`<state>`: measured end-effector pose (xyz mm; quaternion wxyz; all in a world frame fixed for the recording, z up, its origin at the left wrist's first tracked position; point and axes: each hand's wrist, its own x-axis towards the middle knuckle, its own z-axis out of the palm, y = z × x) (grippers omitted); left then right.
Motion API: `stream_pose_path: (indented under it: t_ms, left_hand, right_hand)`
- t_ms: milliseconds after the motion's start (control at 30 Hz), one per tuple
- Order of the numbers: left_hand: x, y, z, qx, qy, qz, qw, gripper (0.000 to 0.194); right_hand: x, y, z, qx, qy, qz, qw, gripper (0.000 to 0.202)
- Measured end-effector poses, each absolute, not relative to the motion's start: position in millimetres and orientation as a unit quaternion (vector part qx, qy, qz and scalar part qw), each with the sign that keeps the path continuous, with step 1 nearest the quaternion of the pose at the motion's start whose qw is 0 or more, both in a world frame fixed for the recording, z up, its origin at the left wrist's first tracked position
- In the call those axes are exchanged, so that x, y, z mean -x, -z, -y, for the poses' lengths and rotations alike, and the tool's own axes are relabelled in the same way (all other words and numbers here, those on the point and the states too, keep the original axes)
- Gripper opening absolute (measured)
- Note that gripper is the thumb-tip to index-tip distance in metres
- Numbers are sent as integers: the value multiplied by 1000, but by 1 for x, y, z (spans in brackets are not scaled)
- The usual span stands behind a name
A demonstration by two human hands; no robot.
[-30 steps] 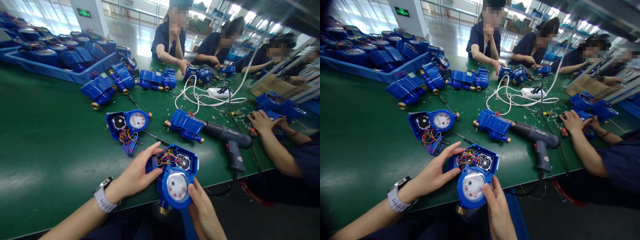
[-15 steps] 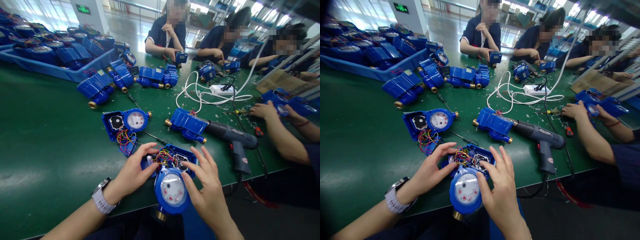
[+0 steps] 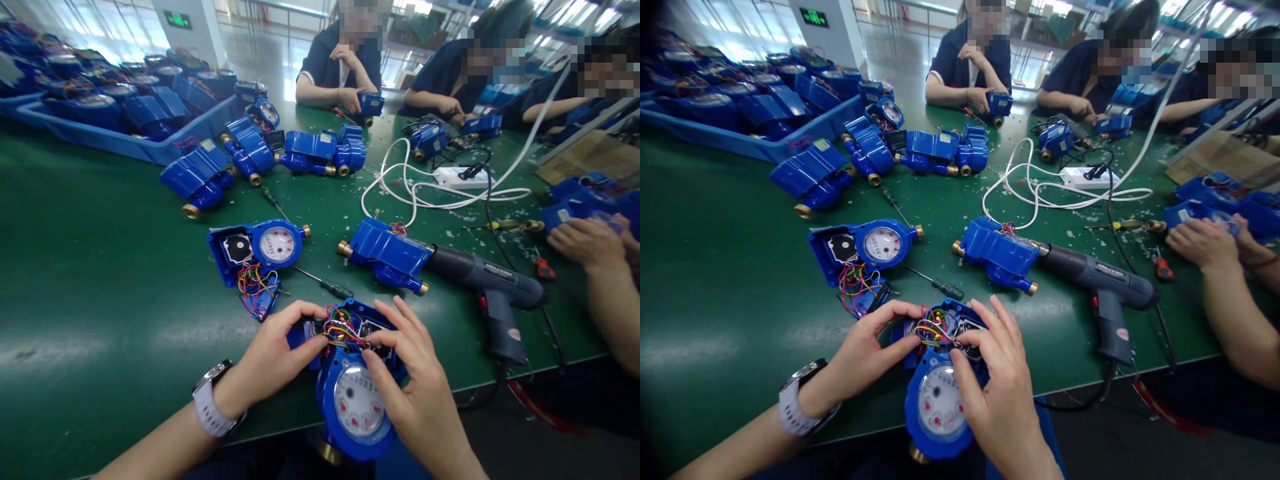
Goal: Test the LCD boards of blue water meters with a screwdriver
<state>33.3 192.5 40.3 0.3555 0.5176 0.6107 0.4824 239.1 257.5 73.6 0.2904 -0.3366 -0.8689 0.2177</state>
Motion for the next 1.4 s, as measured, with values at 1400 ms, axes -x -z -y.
stream_pose_path:
  t_ms: [1400]
  left_hand:
    - [-27,-74,-221,-498,-460,-593,434,16]
  right_hand:
    - [-235,-82,-278,340,-313,851,251,8]
